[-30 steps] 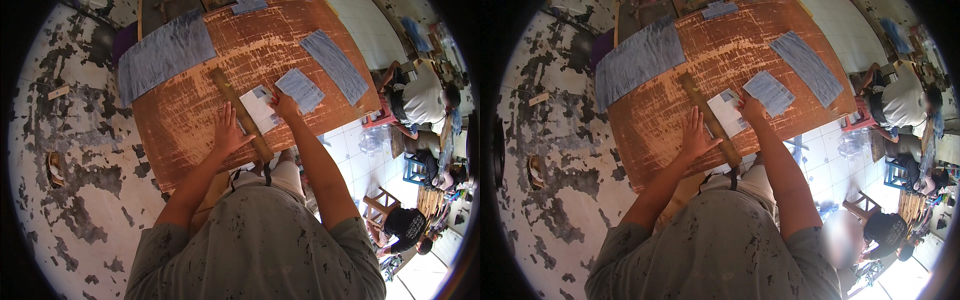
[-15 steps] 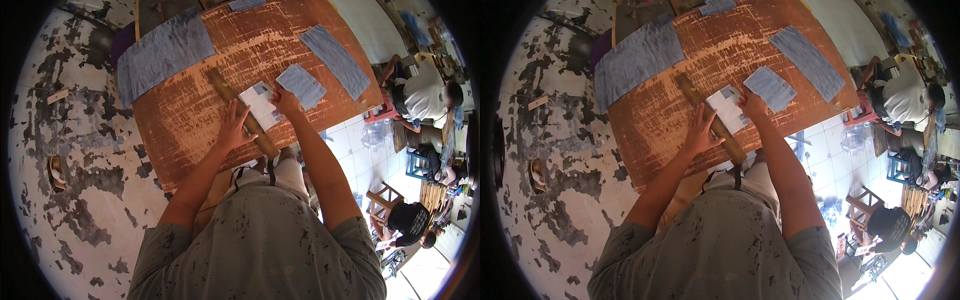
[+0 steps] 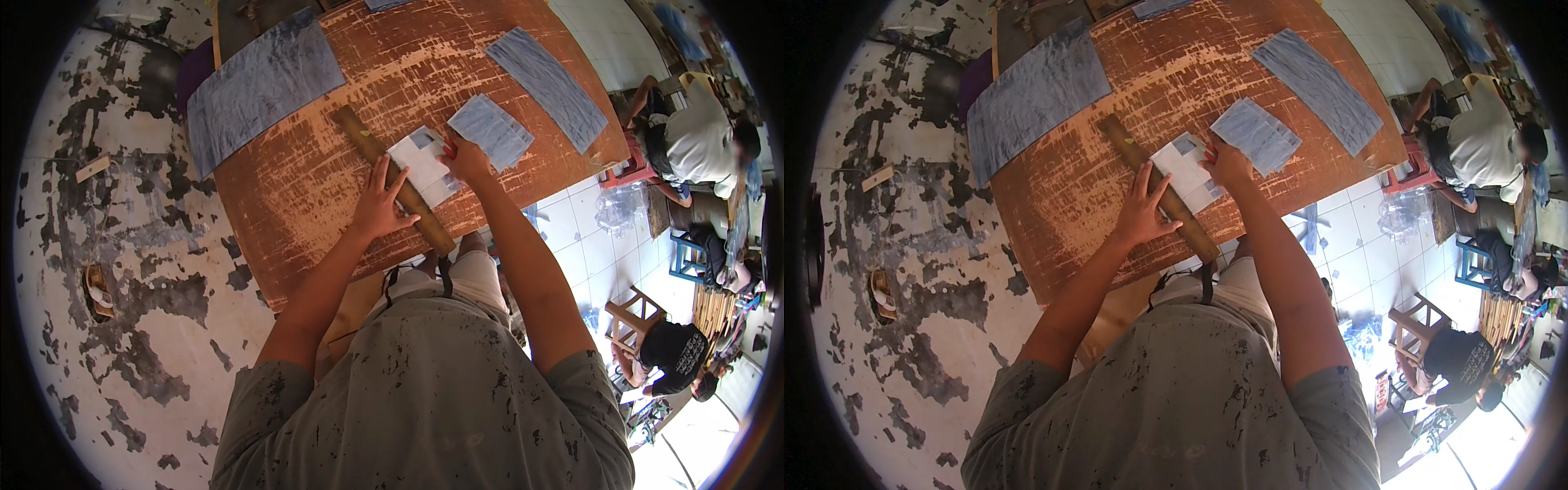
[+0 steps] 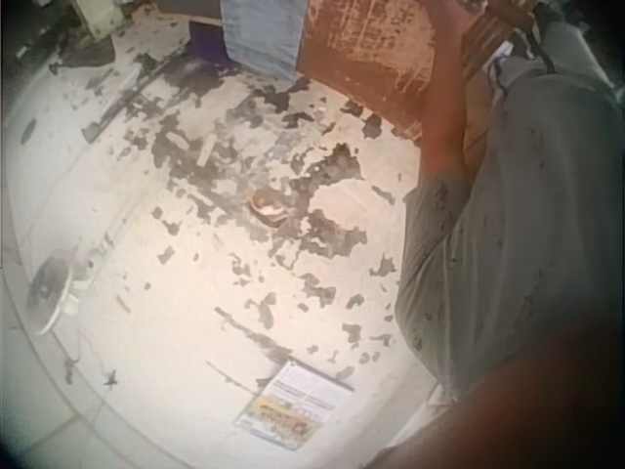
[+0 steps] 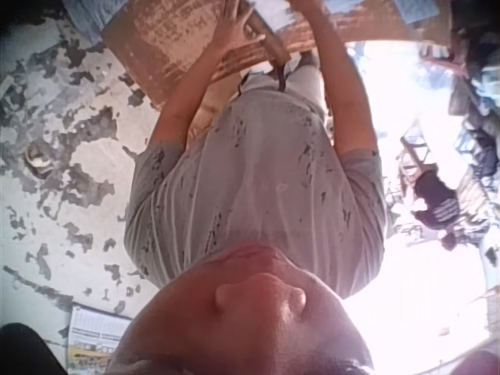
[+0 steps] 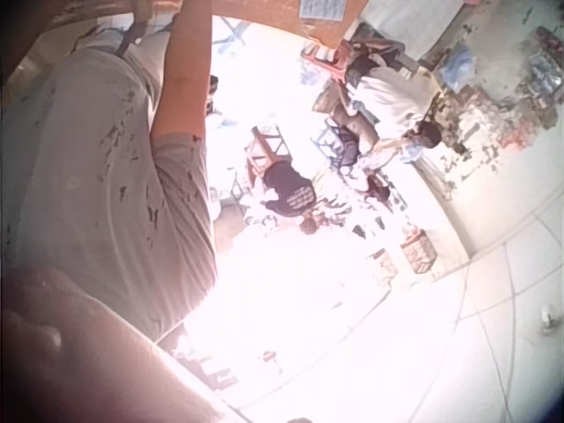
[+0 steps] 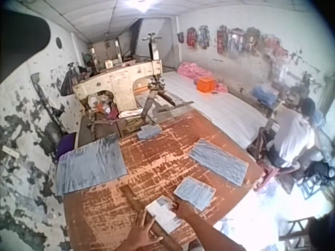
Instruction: The person cuts rectangles of blue material on a wooden table. They place a white guide over the material, align a wooden straightedge, and use a utility knife to trim the edges, repeating the process for multiple pieces.
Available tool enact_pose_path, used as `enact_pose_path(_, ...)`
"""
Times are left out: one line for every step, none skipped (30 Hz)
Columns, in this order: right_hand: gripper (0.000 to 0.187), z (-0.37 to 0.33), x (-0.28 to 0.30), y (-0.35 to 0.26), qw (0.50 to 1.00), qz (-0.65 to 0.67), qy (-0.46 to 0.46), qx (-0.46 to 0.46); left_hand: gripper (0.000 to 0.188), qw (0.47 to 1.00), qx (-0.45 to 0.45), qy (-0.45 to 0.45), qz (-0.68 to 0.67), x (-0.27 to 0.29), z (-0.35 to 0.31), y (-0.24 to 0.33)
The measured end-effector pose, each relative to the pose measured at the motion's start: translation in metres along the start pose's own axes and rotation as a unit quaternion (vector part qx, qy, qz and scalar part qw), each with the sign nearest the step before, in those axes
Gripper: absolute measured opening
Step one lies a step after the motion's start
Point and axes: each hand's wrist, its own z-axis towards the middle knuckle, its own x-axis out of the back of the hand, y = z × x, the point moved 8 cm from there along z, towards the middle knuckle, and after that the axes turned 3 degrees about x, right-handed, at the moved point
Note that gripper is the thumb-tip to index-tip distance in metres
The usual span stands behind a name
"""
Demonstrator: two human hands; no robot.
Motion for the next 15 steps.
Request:
enact_pose_path(0.058,0.000,0.000,0.002,1.000,0.001,0.002,0.001,0.110,1.000,-0.003,0.006,-0.010,0.001,0.001,0.001)
enact_pose_path(0.058,0.000,0.000,0.003,1.000,0.001,0.002,0.000,0.110,1.000,-0.004,0.005,-0.010,0.000,0.001,0.001)
enact_pose_path(0.058,0.002,-0.001,0.005,1.000,-0.001,-0.008,-0.007,0.111,1.000,-0.008,0.007,-0.013,0.001,0.001,0.001)
enact_pose_path(0.058,0.003,-0.003,0.007,1.000,-0.003,-0.019,-0.014,0.112,1.000,-0.012,0.009,-0.016,0.002,0.002,0.002)
enact_pose_path(0.058,0.004,-0.003,0.008,1.000,-0.003,-0.019,-0.015,0.112,1.000,-0.012,0.008,-0.017,0.002,0.003,0.003)
enact_pose_path(0.057,0.005,-0.003,0.009,1.000,-0.006,-0.019,-0.018,0.112,1.000,-0.015,0.006,-0.017,0.002,0.004,0.004)
enact_pose_path(0.056,0.005,-0.004,0.009,1.000,-0.009,-0.020,-0.020,0.113,1.000,-0.016,0.003,-0.018,0.002,0.004,0.003)
enact_pose_path(0.056,0.005,-0.004,0.008,1.000,-0.008,-0.022,-0.020,0.113,1.000,-0.015,0.002,-0.018,0.002,0.003,0.002)
enact_pose_path(0.056,0.005,-0.005,0.007,1.000,-0.006,-0.023,-0.017,0.113,1.000,-0.014,0.001,-0.020,0.002,0.002,0.001)
enact_pose_path(0.056,0.005,-0.006,0.007,1.000,-0.005,-0.022,-0.013,0.114,1.000,-0.014,0.001,-0.022,0.001,0.002,0.001)
enact_pose_path(0.056,0.007,-0.006,0.009,1.000,-0.005,-0.023,-0.014,0.114,1.000,-0.014,0.000,-0.023,0.001,0.003,0.001)
enact_pose_path(0.056,0.008,-0.006,0.010,1.000,-0.007,-0.026,-0.015,0.114,1.000,-0.012,0.000,-0.019,0.000,0.003,0.001)
enact_pose_path(0.056,0.009,-0.007,0.011,0.999,-0.009,-0.030,-0.016,0.115,1.000,-0.009,-0.002,-0.014,-0.001,0.003,0.001)
enact_pose_path(0.056,0.009,-0.008,0.012,0.999,-0.008,-0.031,-0.017,0.115,1.000,-0.009,-0.002,-0.015,-0.002,0.004,0.001)
enact_pose_path(0.057,0.009,-0.008,0.012,0.999,-0.011,-0.033,-0.015,0.115,1.000,-0.008,0.000,-0.015,-0.002,0.004,0.001)
